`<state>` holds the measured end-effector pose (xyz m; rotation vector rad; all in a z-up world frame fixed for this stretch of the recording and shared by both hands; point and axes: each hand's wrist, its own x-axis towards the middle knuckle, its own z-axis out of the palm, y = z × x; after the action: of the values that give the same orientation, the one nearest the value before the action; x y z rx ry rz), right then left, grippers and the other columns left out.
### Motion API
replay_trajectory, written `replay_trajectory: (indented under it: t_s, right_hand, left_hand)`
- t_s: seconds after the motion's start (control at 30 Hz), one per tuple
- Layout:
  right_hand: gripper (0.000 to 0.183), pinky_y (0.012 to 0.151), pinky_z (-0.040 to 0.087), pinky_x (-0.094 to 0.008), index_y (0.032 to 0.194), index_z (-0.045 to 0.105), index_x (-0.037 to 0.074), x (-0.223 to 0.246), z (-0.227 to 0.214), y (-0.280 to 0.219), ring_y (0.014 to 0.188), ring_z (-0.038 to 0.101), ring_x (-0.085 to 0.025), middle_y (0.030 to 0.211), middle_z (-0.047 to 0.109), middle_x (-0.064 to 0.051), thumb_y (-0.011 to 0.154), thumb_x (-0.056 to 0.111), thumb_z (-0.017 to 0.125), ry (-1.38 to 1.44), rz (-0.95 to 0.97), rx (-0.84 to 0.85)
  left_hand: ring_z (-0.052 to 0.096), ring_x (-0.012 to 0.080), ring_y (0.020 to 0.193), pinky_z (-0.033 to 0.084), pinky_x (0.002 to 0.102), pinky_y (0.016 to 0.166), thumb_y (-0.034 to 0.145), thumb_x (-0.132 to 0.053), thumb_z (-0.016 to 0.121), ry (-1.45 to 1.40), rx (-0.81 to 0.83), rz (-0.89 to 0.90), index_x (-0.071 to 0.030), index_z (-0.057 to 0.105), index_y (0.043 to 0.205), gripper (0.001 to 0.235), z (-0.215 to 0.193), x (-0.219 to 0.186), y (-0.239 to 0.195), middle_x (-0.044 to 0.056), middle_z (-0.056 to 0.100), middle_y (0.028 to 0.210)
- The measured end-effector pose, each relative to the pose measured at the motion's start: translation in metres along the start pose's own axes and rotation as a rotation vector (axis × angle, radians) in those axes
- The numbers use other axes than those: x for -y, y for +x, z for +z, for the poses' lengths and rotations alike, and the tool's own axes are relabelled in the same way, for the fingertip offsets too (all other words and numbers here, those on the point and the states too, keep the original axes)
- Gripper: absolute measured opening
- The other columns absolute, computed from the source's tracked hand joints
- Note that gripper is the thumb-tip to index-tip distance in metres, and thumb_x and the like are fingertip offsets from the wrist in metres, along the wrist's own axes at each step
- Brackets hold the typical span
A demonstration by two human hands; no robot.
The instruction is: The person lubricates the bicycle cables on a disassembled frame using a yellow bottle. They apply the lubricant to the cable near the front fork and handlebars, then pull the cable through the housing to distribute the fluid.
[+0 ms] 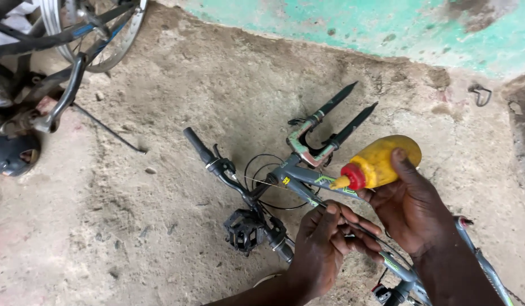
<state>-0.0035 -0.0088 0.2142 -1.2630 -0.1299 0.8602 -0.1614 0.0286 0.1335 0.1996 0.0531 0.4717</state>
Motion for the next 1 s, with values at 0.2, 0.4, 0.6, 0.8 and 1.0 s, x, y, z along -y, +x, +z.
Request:
replay_trajectory:
  t_s: [0.2, 0.4, 0.6, 0.8, 1.0]
  right_hand:
    - [0.043, 0.096, 0.05, -0.043, 0.131, 0.05, -0.007, 0.007, 0.045, -0.007, 0.104, 0.058, -0.025, 0.113, 0.058, -0.017, 0.098, 0.02, 0.056, -0.103, 0.029, -0.025]
    - [0.044, 0.083, 0.047, -0.038, 0.132, 0.048, -0.006, 0.032, 0.051, -0.016, 0.101, 0.055, -0.023, 0.116, 0.055, -0.015, 0.096, 0.017, 0.058, -0.379, -0.111, -0.022]
    - [0.034, 0.077, 0.047, -0.029, 0.127, 0.052, -0.005, 0.035, 0.034, -0.016, 0.088, 0.055, -0.015, 0.109, 0.058, -0.012, 0.102, 0.015, 0.059, -0.374, -0.143, -0.022]
    - [0.03, 0.091, 0.049, -0.039, 0.124, 0.051, -0.006, 0.037, 0.051, -0.026, 0.102, 0.056, -0.022, 0.113, 0.055, -0.014, 0.1, 0.01, 0.057, -0.436, -0.209, -0.07]
    - [0.025, 0.082, 0.045, -0.032, 0.122, 0.051, -0.004, 0.044, 0.054, -0.032, 0.093, 0.052, -0.017, 0.107, 0.053, -0.011, 0.103, 0.01, 0.058, -0.486, -0.274, -0.023]
  left_hand:
    - [0.071, 0.0311, 0.085, 0.065, 0.044, 0.082, 0.122, -0.029, 0.034, 0.199, 0.057, -0.099, 0.01, 0.057, 0.115, 0.046, 0.007, -0.016, -0.018, 0.028, 0.07, 0.111]
    - [0.073, 0.0256, 0.107, 0.061, 0.035, 0.104, 0.128, -0.031, 0.052, 0.03, 0.277, -0.329, 0.007, 0.061, 0.135, 0.04, -0.023, 0.042, -0.019, 0.023, 0.07, 0.129]
    - [0.072, 0.0333, 0.099, 0.063, 0.041, 0.096, 0.125, -0.033, 0.044, 0.098, 0.254, -0.161, 0.008, 0.056, 0.123, 0.042, 0.008, 0.011, -0.011, 0.027, 0.067, 0.121]
    - [0.072, 0.0326, 0.096, 0.064, 0.042, 0.094, 0.126, -0.03, 0.042, 0.091, 0.252, -0.141, 0.01, 0.054, 0.123, 0.042, 0.013, 0.006, -0.008, 0.027, 0.068, 0.119]
    - [0.072, 0.0339, 0.095, 0.064, 0.042, 0.092, 0.124, -0.029, 0.044, 0.113, 0.238, -0.12, 0.011, 0.056, 0.119, 0.041, 0.014, 0.0, -0.003, 0.027, 0.068, 0.118]
